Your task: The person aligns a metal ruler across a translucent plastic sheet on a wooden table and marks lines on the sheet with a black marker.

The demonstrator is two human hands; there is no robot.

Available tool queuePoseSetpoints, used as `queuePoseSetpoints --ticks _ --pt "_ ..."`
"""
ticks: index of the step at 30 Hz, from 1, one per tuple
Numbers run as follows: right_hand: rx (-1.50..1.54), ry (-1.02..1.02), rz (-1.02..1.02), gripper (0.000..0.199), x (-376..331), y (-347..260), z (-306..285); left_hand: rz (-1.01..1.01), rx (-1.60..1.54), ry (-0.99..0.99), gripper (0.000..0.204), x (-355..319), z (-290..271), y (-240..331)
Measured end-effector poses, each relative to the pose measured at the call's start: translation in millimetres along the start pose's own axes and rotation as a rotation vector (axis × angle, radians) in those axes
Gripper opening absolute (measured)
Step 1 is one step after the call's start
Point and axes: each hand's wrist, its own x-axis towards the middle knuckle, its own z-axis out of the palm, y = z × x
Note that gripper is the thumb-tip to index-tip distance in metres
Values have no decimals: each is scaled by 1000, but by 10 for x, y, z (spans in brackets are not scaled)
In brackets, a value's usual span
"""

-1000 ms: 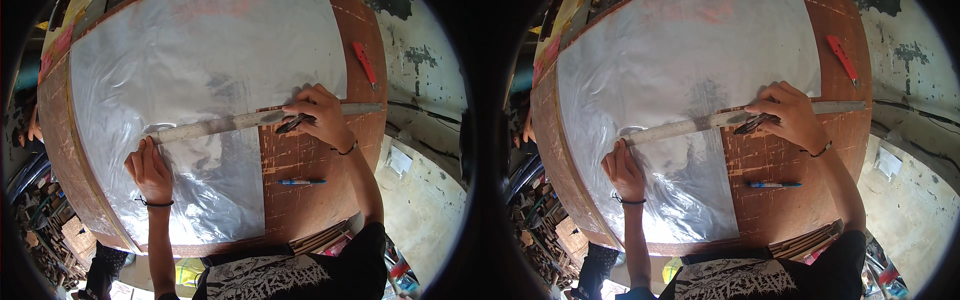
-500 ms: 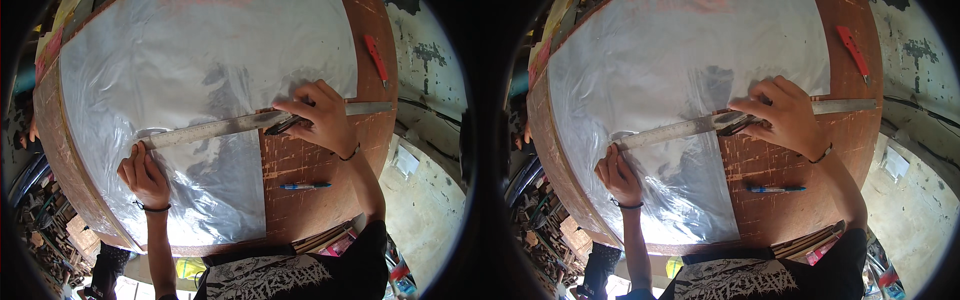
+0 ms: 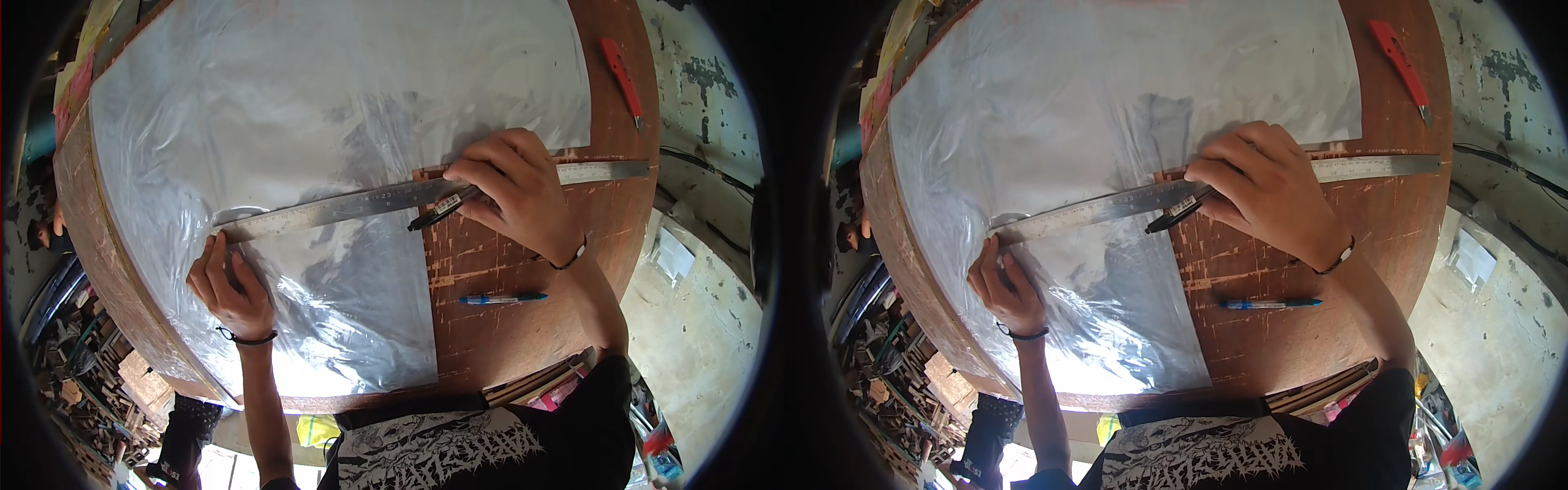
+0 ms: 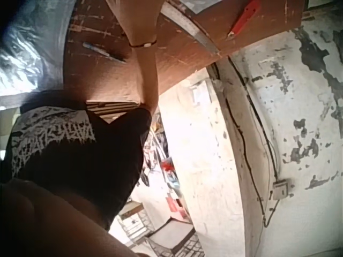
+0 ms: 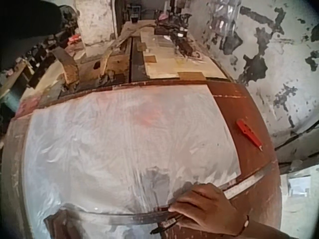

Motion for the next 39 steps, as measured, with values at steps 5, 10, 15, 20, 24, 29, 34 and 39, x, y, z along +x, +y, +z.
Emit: queuePoseSetpoints --ticks 5,10,15,20,24,29,34,39 --pt "90 -82 71 26 41 16 -187 -215 -186 56 24 -106 7 -55" --pt "21 17 197 25 -14 306 -715 154 -254 -142 18 56 -236 413" --pt "-63 374 353 30 -370 905 -529 404 -415 -347 48 165 -9 1289" --pt "-338 473 418 22 -449 1103 -407 245 -515 -366 36 81 127 1448" --pt "-393 530 494 20 -446 1193 -346 212 -525 -329 24 77 110 1518" --pt "-443 554 501 23 -495 1334 -323 193 -580 -291 19 32 182 1547" --pt "-434 558 578 24 -475 1399 -339 205 -584 -264 17 53 166 1541" --pt "-494 564 610 23 -443 1409 -352 219 -578 -250 16 43 178 1531"
